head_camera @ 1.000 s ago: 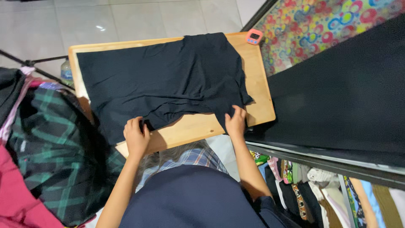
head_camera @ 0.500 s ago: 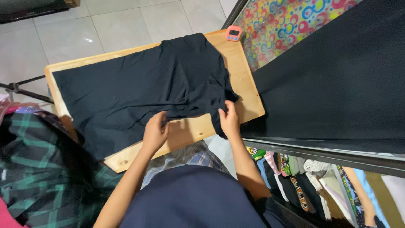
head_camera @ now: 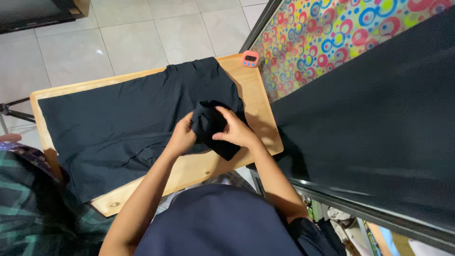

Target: The person folds a light gray long-sleeved shirt and a dark blue long-sleeved shirt on a wooden table. Each garment is smoothed, folded into a compact rectangle, and placed into a wardrobe drawer.

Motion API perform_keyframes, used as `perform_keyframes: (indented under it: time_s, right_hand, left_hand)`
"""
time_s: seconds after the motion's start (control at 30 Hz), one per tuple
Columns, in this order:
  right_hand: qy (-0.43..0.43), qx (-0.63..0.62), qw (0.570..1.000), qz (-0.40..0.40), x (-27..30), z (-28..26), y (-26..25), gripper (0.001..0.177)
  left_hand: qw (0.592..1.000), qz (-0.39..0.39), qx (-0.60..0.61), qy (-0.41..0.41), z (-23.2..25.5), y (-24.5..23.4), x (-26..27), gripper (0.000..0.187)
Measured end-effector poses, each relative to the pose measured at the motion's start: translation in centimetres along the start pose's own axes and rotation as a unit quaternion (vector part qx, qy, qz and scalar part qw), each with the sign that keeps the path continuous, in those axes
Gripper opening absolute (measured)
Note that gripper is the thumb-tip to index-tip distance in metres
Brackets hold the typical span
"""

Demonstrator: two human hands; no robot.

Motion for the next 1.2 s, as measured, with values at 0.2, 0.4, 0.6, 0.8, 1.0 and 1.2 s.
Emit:
perform_keyframes:
  time_s: [0.2, 0.4, 0.6, 0.8, 1.0, 1.2]
  right_hand:
    - [-0.05, -0.067, 0.994, 0.072, -5.8, 4.4, -2.9, 0.022]
    - [-0.136, -0.162, 0.964, 0.161, -7.8, 5.7, -8.0, 0.05]
    - [0.034, -0.018, 0.984, 0.176, -3.3, 17.5, -6.6, 0.029]
    - [0.151, 0.112, 0.967, 0.173, 1.1, 25.6, -5.5, 0.04]
    - [0.262, -0.029, 0.956, 0.127, -0.4, 26.0, -4.5, 0.05]
    - [0.318, -0.012, 0.94, 0.123, -2.5, 23.2, -4.8, 0.052]
  left_hand:
    - [0.981, 0.136, 0.136, -0.031, -2.5, -5.4, -4.0, 0.036]
    - [0.977, 0.19, -0.098, 0.023, -2.4, -10.1, -2.3, 0.071]
    - [0.907, 0.193, -0.342, -0.151, -8.0, -6.9, 5.6, 0.066]
    - [0.865, 0.178, -0.451, -0.13, -9.0, -4.3, 9.5, 0.057]
    - [0.829, 0.233, -0.501, -0.083, -6.4, -4.8, 9.6, 0.042]
    - [0.741, 0.257, -0.613, -0.099, -4.3, -7.8, 7.4, 0.037]
Point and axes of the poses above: each hand's wrist, its own x-axis away from the middle knuckle, its own y-axis out of the palm, z = x × y, the point moved 8 cm from there along -x, towards the middle knuckle, and after that the axes turned 14 degrees about -z, right-handed, at the moved point
